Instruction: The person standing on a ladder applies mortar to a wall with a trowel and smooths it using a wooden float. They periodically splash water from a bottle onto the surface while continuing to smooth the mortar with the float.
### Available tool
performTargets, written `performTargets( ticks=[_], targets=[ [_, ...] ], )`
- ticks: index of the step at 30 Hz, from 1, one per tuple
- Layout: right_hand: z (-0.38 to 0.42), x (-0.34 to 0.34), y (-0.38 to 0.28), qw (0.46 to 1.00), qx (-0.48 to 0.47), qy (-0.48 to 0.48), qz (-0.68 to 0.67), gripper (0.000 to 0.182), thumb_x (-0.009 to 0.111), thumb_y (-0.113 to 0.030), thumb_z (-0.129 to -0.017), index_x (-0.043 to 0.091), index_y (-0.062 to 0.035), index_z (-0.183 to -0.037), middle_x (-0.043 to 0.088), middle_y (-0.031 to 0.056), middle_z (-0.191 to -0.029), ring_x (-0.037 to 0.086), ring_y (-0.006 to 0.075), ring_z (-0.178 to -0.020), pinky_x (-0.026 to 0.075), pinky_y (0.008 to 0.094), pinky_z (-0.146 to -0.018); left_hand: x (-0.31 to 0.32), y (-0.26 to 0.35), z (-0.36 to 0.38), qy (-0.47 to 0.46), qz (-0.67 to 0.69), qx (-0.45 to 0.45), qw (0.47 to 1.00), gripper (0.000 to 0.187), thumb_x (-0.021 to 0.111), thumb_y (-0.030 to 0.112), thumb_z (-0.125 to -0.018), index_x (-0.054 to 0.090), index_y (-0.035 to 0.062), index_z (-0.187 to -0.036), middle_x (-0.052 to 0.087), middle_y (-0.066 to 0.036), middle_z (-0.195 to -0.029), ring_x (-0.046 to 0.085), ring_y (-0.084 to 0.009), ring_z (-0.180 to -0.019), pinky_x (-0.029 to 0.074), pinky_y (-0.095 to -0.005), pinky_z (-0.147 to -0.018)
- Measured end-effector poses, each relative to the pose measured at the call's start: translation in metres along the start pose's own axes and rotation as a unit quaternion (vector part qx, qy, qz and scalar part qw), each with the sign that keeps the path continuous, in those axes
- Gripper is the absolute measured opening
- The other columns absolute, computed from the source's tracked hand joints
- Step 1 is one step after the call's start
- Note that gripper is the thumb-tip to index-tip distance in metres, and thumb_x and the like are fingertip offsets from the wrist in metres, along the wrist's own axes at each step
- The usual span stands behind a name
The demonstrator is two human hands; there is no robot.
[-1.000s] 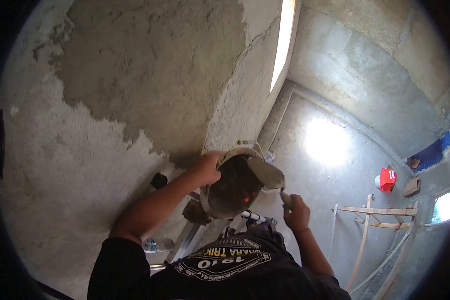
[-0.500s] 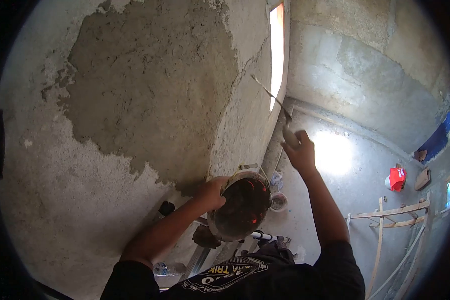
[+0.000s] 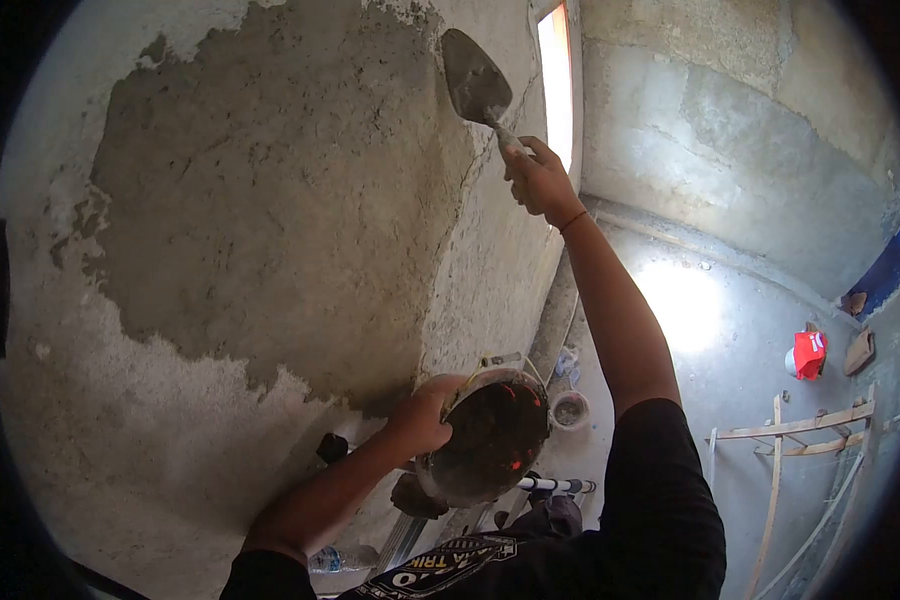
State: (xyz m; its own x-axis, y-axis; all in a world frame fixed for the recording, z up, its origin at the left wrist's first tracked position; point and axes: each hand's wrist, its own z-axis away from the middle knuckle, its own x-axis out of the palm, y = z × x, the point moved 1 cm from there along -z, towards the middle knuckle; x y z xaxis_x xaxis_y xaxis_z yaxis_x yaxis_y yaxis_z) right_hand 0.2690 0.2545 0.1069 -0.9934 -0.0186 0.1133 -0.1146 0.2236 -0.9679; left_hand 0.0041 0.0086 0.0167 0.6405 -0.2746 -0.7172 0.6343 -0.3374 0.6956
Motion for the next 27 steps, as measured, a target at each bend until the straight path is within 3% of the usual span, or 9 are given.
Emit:
performTargets(
  ticks=[3, 6, 9, 14, 18, 21, 23, 27],
  targets=[
    [-0.022, -0.001, 0.013, 0.994, 0.006, -0.075, -0.081, 0.036, 0.054, -0.038, -0.098, 0.054, -0.0043, -0.111, 0.059, 0.0071, -0.076, 0.054, 0.0146, -0.054, 0.047, 0.0305, -0.050, -0.004, 0.005, 0.002, -0.007, -0.031, -0.023, 0.999, 0.055, 0.060, -0.005, -0.064, 0.063, 0.0089, -0.117, 0.063, -0.019, -0.113, 0.056, -0.0377, -0.112, 0.044, -0.0421, -0.097],
    [-0.042, -0.004, 0.028, 0.987, 0.033, -0.125, -0.097, 0.036, 0.048, -0.040, -0.100, 0.054, -0.0058, -0.107, 0.059, 0.0064, -0.076, 0.055, 0.0152, -0.056, 0.048, 0.0314, -0.051, -0.005, 0.000, 0.000, -0.038, -0.125, -0.018, 0.991, 0.040, 0.064, 0.016, -0.072, 0.061, -0.0008, -0.108, 0.066, -0.025, -0.098, 0.064, -0.0404, -0.097, 0.051, -0.0468, -0.085],
    [-0.052, -0.013, 0.039, 0.980, 0.075, -0.161, -0.086, 0.038, 0.043, -0.043, -0.100, 0.054, -0.0075, -0.107, 0.058, 0.0049, -0.075, 0.055, 0.0152, -0.057, 0.048, 0.0321, -0.052, 0.004, -0.013, 0.004, 0.040, -0.149, 0.051, 0.987, 0.036, 0.068, 0.024, -0.072, 0.062, -0.0020, -0.096, 0.066, -0.024, -0.083, 0.066, -0.0417, -0.083, 0.052, -0.0498, -0.075],
    [-0.046, -0.027, 0.058, 0.974, 0.136, -0.156, -0.089, 0.039, 0.039, -0.042, -0.102, 0.055, -0.0077, -0.112, 0.056, 0.0035, -0.073, 0.053, 0.0135, -0.056, 0.048, 0.0311, -0.053, 0.005, -0.013, 0.003, -0.091, -0.164, -0.091, 0.978, 0.035, 0.069, 0.024, -0.071, 0.061, -0.0012, -0.094, 0.066, -0.024, -0.083, 0.065, -0.0420, -0.083, 0.052, -0.0496, -0.074],
    [-0.030, -0.029, 0.056, 0.985, 0.123, -0.103, -0.070, 0.042, 0.035, -0.042, -0.103, 0.055, -0.0076, -0.118, 0.054, 0.0032, -0.073, 0.051, 0.0127, -0.055, 0.047, 0.0305, -0.052, 0.005, -0.015, 0.004, -0.077, -0.164, -0.074, 0.981, 0.035, 0.069, 0.024, -0.071, 0.061, -0.0012, -0.094, 0.066, -0.024, -0.082, 0.065, -0.0418, -0.083, 0.052, -0.0492, -0.074],
    [-0.027, -0.001, 0.033, 0.983, 0.085, -0.128, -0.104, 0.045, 0.033, -0.042, -0.103, 0.055, -0.0074, -0.121, 0.054, 0.0028, -0.072, 0.050, 0.0124, -0.054, 0.046, 0.0294, -0.051, 0.004, -0.010, 0.002, -0.093, -0.158, -0.095, 0.978, 0.035, 0.069, 0.024, -0.071, 0.061, -0.0016, -0.094, 0.065, -0.024, -0.081, 0.065, -0.0417, -0.082, 0.051, -0.0492, -0.073],
    [-0.028, 0.019, 0.021, 0.984, 0.013, -0.146, -0.102, 0.045, 0.033, -0.042, -0.103, 0.055, -0.0078, -0.120, 0.053, 0.0026, -0.071, 0.050, 0.0124, -0.054, 0.046, 0.0282, -0.051, 0.004, -0.009, 0.003, -0.094, -0.152, -0.114, 0.977, 0.035, 0.069, 0.024, -0.071, 0.061, -0.0018, -0.094, 0.065, -0.024, -0.081, 0.065, -0.0413, -0.082, 0.051, -0.0493, -0.073],
    [-0.024, 0.026, 0.036, 0.977, 0.135, -0.136, -0.096, 0.046, 0.031, -0.045, -0.103, 0.056, -0.0090, -0.117, 0.053, 0.0017, -0.071, 0.050, 0.0127, -0.054, 0.046, 0.0310, -0.051, 0.006, -0.012, 0.004, -0.099, -0.159, -0.112, 0.976, 0.035, 0.069, 0.024, -0.071, 0.062, -0.0012, -0.094, 0.065, -0.023, -0.080, 0.065, -0.0411, -0.081, 0.051, -0.0495, -0.073]
  ],
)
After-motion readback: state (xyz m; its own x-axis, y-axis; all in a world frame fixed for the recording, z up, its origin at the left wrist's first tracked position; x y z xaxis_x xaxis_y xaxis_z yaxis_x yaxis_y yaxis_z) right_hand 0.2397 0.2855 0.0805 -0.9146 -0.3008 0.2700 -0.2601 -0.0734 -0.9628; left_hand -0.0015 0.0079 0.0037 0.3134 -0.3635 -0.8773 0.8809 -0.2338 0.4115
